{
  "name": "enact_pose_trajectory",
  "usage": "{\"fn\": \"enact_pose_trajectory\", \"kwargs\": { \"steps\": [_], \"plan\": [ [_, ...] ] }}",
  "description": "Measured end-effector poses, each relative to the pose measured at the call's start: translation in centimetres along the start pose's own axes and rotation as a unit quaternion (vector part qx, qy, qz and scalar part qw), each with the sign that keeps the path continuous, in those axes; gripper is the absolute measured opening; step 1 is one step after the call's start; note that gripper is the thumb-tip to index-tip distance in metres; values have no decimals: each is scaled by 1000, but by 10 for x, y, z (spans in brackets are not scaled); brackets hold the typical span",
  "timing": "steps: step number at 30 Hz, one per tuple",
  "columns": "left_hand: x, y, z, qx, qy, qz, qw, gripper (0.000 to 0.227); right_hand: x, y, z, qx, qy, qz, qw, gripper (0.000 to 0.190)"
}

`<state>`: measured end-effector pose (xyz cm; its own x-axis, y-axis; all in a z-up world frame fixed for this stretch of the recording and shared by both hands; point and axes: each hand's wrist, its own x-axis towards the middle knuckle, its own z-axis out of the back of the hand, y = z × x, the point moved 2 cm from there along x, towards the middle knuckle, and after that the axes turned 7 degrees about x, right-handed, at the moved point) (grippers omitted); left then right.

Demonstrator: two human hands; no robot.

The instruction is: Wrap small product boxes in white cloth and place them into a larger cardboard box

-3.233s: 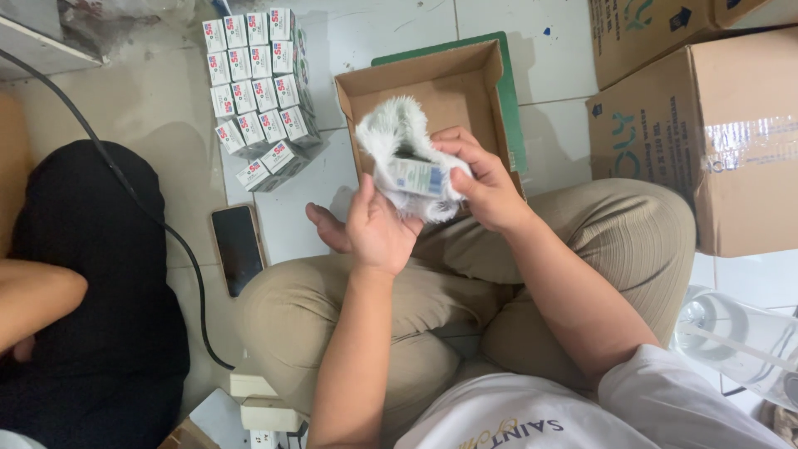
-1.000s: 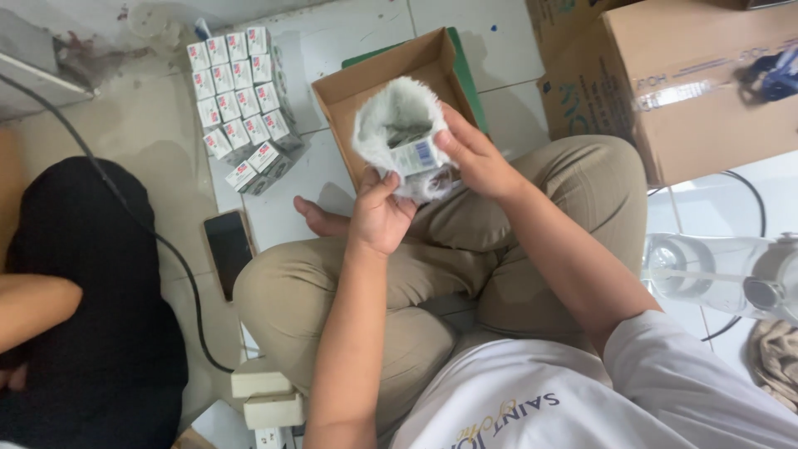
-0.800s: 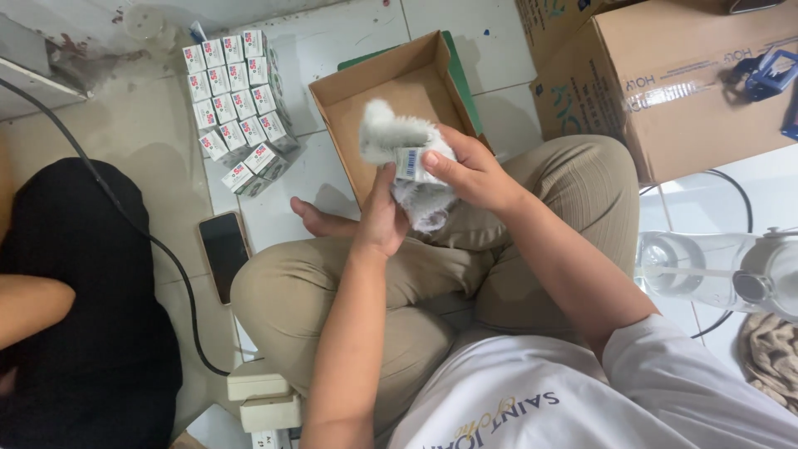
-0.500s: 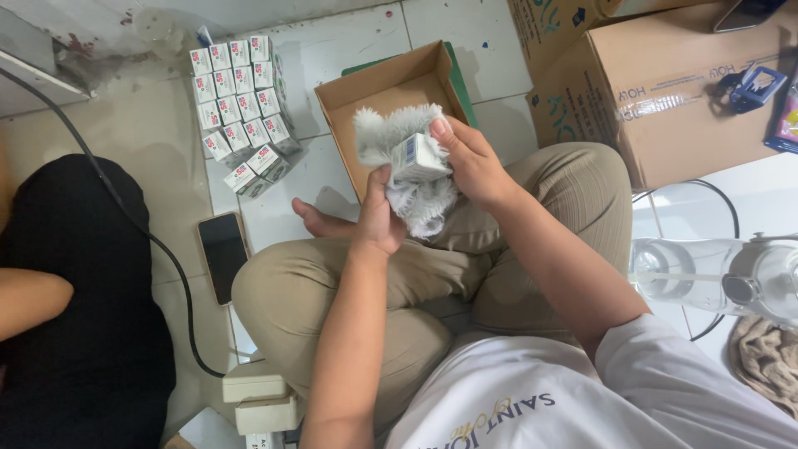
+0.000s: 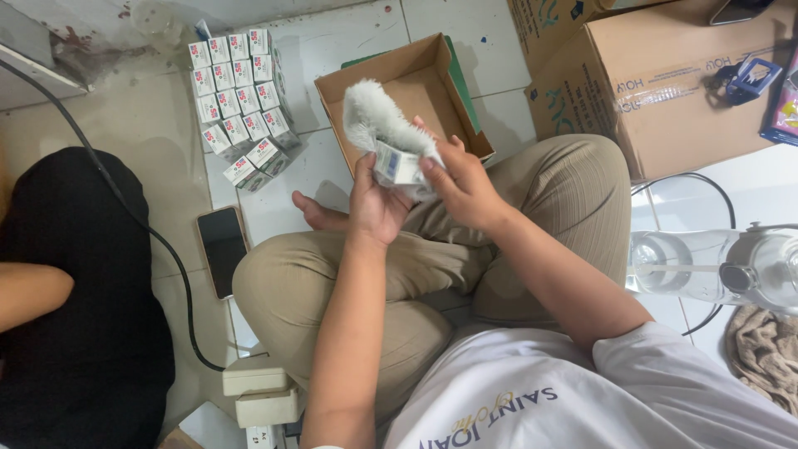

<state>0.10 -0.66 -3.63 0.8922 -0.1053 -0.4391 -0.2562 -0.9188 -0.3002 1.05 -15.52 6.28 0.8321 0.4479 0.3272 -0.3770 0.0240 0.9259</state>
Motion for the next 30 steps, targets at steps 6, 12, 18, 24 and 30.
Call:
{"fn": "enact_pose_trajectory", "kwargs": {
  "steps": [6, 12, 18, 24, 30],
  "plan": [
    [-10, -16, 12, -57, -15, -20, 998, 49, -1, -1, -15, -244, 41, 173, 953, 28],
    [-10, -15, 16, -143, 56, -107, 982, 40, 2, -12, -11, -270, 19, 224, 936, 22],
    [-10, -15, 9, 53, 150, -91, 983, 31, -8, -22, 11, -98, 25, 42, 994, 40],
    [-38, -12, -22, 72, 185, -97, 975, 35, 10, 28, 12, -133, 29, 46, 990, 53],
    [-27, -11, -2, 136, 110, -146, 974, 44, 6, 28, 7, -113, 101, 84, 985, 44]
  ]
}}
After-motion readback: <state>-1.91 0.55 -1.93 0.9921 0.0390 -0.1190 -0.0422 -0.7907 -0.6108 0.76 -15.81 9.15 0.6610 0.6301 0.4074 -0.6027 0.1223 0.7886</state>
